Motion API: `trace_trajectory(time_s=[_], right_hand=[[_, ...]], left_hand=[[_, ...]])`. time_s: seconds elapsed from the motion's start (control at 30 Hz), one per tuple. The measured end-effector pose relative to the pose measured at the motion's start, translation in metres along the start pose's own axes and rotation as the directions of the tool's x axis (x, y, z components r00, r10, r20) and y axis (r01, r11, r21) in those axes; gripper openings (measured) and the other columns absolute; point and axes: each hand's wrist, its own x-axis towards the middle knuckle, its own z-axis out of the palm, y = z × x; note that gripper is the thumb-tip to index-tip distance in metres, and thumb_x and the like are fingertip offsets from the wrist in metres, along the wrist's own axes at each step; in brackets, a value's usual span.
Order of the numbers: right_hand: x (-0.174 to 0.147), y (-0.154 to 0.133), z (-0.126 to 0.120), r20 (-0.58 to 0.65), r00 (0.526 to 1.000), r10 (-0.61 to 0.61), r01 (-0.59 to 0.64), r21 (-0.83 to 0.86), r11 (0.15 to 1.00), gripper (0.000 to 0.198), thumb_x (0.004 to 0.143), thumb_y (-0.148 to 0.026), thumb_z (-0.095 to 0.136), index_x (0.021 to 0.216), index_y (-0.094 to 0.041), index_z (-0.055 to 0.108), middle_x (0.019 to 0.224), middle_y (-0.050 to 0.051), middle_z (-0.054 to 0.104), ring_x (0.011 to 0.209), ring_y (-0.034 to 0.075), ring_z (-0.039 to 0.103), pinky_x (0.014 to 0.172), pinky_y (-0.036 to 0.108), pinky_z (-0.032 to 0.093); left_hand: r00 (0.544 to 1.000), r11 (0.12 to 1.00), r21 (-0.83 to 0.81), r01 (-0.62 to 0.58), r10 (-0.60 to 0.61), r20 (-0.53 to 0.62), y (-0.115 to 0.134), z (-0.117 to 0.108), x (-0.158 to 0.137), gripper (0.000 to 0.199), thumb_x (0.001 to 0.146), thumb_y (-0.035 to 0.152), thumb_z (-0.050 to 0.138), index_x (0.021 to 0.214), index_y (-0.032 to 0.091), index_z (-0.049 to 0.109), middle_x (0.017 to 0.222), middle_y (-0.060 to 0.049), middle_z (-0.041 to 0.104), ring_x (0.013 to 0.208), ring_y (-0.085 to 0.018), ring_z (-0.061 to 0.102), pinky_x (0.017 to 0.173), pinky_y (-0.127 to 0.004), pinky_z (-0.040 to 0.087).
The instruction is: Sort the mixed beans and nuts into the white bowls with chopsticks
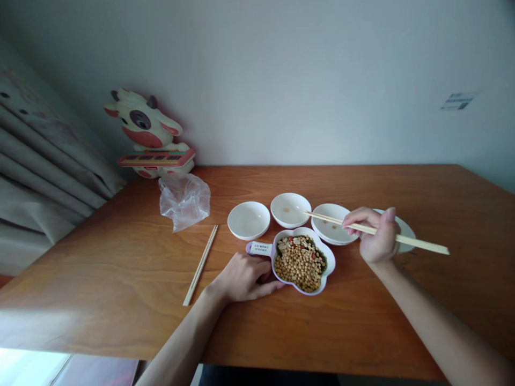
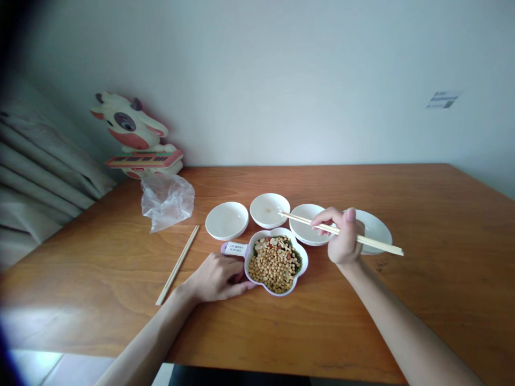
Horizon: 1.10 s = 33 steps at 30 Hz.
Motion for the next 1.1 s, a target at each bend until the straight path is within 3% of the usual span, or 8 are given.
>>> trace_trajectory(time_s=[0.13,0.27,0.43,0.63,0.83,0.9,1.0,1.1], right_hand=[[0.007,0.004,0.017,-0.026,0.999,0.034,-0.035,-0.038,0.999,0.081,0.106,-0.076,0.028,0.072,-0.024,0.079,0.063,0.008,0.069,0.058,0.023,0.057,0.055,0.038,0.036],[0.004,0.005,0.021,-0.017,0.999,0.039,-0.04,-0.027,0.999,0.08,0.106,-0.076,0.027,0.075,-0.023,0.078,0.061,0.006,0.066,0.058,0.021,0.056,0.055,0.036,0.036],[0.0,0.007,0.011,-0.007,1.0,0.011,-0.01,0.037,0.999,0.08,0.107,-0.076,0.028,0.074,-0.023,0.079,0.058,0.006,0.065,0.055,0.019,0.055,0.052,0.034,0.037],[-0.01,0.008,0.0,-0.027,0.998,0.054,-0.049,0.144,0.988,0.078,0.106,-0.074,0.034,0.067,-0.022,0.078,0.061,0.008,0.067,0.05,0.017,0.057,0.046,0.032,0.036],[-0.017,0.004,0.006,-0.037,0.99,0.138,-0.124,0.26,0.958,0.076,0.106,-0.069,0.037,0.064,-0.02,0.077,0.061,0.008,0.066,0.049,0.016,0.057,0.045,0.031,0.039],[-0.016,0.005,0.008,-0.046,0.987,0.154,-0.135,0.285,0.949,0.075,0.106,-0.068,0.038,0.064,-0.02,0.077,0.06,0.008,0.065,0.048,0.016,0.057,0.045,0.03,0.04],[-0.016,0.006,0.007,-0.064,0.987,0.146,-0.121,0.292,0.949,0.074,0.106,-0.068,0.039,0.065,-0.02,0.077,0.058,0.008,0.065,0.048,0.016,0.057,0.044,0.029,0.039],[-0.015,0.006,0.004,-0.082,0.989,0.121,-0.093,0.285,0.954,0.075,0.106,-0.069,0.038,0.064,-0.02,0.077,0.057,0.008,0.064,0.049,0.016,0.057,0.044,0.029,0.039]], left_hand=[[0.982,0.987,0.062,-0.148,0.154,-0.109,0.002,-0.001,-0.001,0.047,0.105,0.05,0.062,0.068,0.021,0.053,0.062,0.001,0.061,0.056,-0.014,0.055,0.055,-0.033,0.034],[0.901,0.935,0.244,-0.256,0.323,-0.29,0.005,-0.021,0.013,0.044,0.105,0.039,0.056,0.065,0.022,0.051,0.059,0.001,0.057,0.053,-0.014,0.051,0.052,-0.035,0.031],[0.861,0.877,0.414,-0.243,0.391,-0.324,0.008,-0.056,0.048,0.04,0.107,0.024,0.057,0.066,0.02,0.054,0.058,0.003,0.057,0.052,-0.012,0.049,0.053,-0.033,0.03],[0.828,0.857,0.498,-0.133,0.372,-0.419,-0.011,-0.057,0.047,0.04,0.103,0.018,0.06,0.063,0.021,0.051,0.056,0.004,0.052,0.051,-0.012,0.045,0.054,-0.033,0.03],[0.83,0.85,0.527,-0.028,0.313,-0.461,-0.038,-0.064,0.017,0.045,0.099,0.018,0.067,0.059,0.02,0.045,0.053,0.005,0.048,0.048,-0.01,0.041,0.051,-0.032,0.024],[0.827,0.847,0.531,-0.038,0.325,-0.46,-0.033,-0.065,0.016,0.041,0.098,0.019,0.067,0.062,0.02,0.05,0.053,0.005,0.051,0.048,-0.011,0.043,0.051,-0.032,0.026],[0.886,0.843,0.529,-0.098,0.316,-0.34,-0.015,-0.06,0.024,0.023,0.102,0.026,0.065,0.08,0.021,0.066,0.067,0.002,0.067,0.062,-0.014,0.06,0.055,-0.031,0.036],[0.912,0.82,0.558,-0.129,0.319,-0.259,0.0,-0.054,0.032,0.021,0.106,0.033,0.062,0.092,0.02,0.071,0.073,0.001,0.073,0.066,-0.016,0.065,0.053,-0.032,0.036]])
